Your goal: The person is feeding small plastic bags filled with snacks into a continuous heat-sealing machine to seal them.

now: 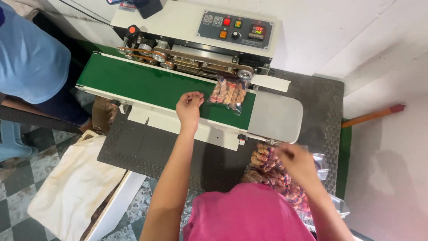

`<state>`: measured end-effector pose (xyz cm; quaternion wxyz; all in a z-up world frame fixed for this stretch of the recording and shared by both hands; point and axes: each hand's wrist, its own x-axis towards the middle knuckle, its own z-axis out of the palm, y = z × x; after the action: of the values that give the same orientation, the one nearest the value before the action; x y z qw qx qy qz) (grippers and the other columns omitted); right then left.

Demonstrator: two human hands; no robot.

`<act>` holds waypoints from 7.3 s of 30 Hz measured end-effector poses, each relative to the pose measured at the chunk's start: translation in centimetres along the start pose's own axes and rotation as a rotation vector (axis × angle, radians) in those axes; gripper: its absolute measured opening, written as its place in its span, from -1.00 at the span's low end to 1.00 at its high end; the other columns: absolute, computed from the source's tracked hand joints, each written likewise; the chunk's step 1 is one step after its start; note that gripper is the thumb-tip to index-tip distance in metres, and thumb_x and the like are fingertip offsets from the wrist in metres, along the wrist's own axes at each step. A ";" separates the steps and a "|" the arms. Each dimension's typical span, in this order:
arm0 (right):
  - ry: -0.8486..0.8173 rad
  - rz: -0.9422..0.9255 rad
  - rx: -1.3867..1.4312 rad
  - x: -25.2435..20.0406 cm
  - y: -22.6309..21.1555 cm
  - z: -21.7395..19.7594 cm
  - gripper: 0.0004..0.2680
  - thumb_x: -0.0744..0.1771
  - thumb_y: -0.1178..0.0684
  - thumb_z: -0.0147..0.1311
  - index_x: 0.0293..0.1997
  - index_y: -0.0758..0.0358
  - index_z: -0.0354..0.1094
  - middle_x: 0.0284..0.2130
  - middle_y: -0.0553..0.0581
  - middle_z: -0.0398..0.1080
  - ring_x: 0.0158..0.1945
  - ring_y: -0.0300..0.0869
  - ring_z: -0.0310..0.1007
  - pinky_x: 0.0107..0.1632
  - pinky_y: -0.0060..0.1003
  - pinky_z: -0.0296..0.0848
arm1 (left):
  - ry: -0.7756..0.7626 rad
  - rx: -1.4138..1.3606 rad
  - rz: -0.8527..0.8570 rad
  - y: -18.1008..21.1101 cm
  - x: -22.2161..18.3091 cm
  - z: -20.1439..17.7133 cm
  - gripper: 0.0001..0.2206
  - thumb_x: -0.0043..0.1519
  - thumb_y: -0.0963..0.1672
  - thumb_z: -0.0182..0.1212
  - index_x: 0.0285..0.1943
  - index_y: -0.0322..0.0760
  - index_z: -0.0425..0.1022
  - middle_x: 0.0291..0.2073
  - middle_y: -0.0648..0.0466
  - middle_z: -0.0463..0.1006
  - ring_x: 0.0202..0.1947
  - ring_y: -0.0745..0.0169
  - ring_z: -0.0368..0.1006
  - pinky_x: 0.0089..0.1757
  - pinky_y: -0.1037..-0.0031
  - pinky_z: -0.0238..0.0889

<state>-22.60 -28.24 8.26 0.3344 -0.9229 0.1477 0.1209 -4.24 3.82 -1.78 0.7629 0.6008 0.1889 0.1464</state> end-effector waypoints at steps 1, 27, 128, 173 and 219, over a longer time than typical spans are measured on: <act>0.002 -0.002 0.001 -1.1 0.3 -0.1 -0.86 0.32 -0.17 0.21 -0.13 -0.17 0.64 -0.19 0.04 0.66 0.08 0.01 0.60 0.17 -0.09 0.50 | 0.000 -0.001 0.002 1.3 -0.3 0.0 -0.90 0.28 -0.25 0.25 -0.09 -0.45 0.60 -0.23 -0.19 0.68 -0.21 0.18 0.66 -0.05 0.35 0.63; -0.199 -0.284 -0.391 -2.1 9.6 6.9 -0.84 0.31 -0.21 0.07 -0.19 -0.12 0.47 -0.29 0.09 0.54 -0.03 0.06 0.60 0.04 0.00 0.59 | -0.175 0.034 -0.179 5.9 -6.1 -3.0 -0.48 0.36 -0.18 0.22 0.48 -0.45 0.15 -0.14 -0.24 0.63 -0.27 0.01 0.70 -0.28 0.32 0.69; -0.210 -0.128 0.940 -5.1 0.5 -0.3 -0.76 0.19 0.21 0.38 -0.09 0.37 0.58 -0.44 0.20 0.48 -0.36 -0.09 0.52 -0.32 -0.18 0.51 | -0.886 -0.132 -0.598 3.5 -24.3 0.5 -0.52 0.07 -0.20 0.56 0.18 -0.40 0.51 -0.28 -0.09 0.50 -0.39 0.23 0.52 -0.44 0.48 0.51; 0.407 0.080 1.418 2.4 -4.8 2.1 -0.90 0.32 0.28 0.28 -0.37 0.26 0.46 -0.53 0.08 0.35 -0.50 -0.25 0.42 -0.51 -0.43 0.48 | -0.373 0.059 -0.242 2.6 -16.3 7.9 -0.84 0.18 -0.10 0.54 -0.18 -0.26 0.72 -0.58 0.01 0.61 -0.60 0.39 0.53 -0.55 0.56 0.44; 0.858 -0.110 0.310 24.2 -3.7 6.4 -0.90 0.22 0.02 0.43 -0.38 0.05 0.56 -0.42 -0.02 0.28 -0.27 -0.10 0.51 -0.12 -0.26 0.48 | -0.229 0.024 -0.498 -3.6 3.0 12.8 -0.77 0.18 -0.16 0.43 -0.06 -0.44 0.61 -0.34 -0.09 0.67 -0.46 0.04 0.67 -0.43 0.26 0.64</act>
<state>0.41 -26.00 -2.11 0.3832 -0.8350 0.2398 -0.3138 4.39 -6.71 -2.93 0.7847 0.5572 0.2450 -0.1171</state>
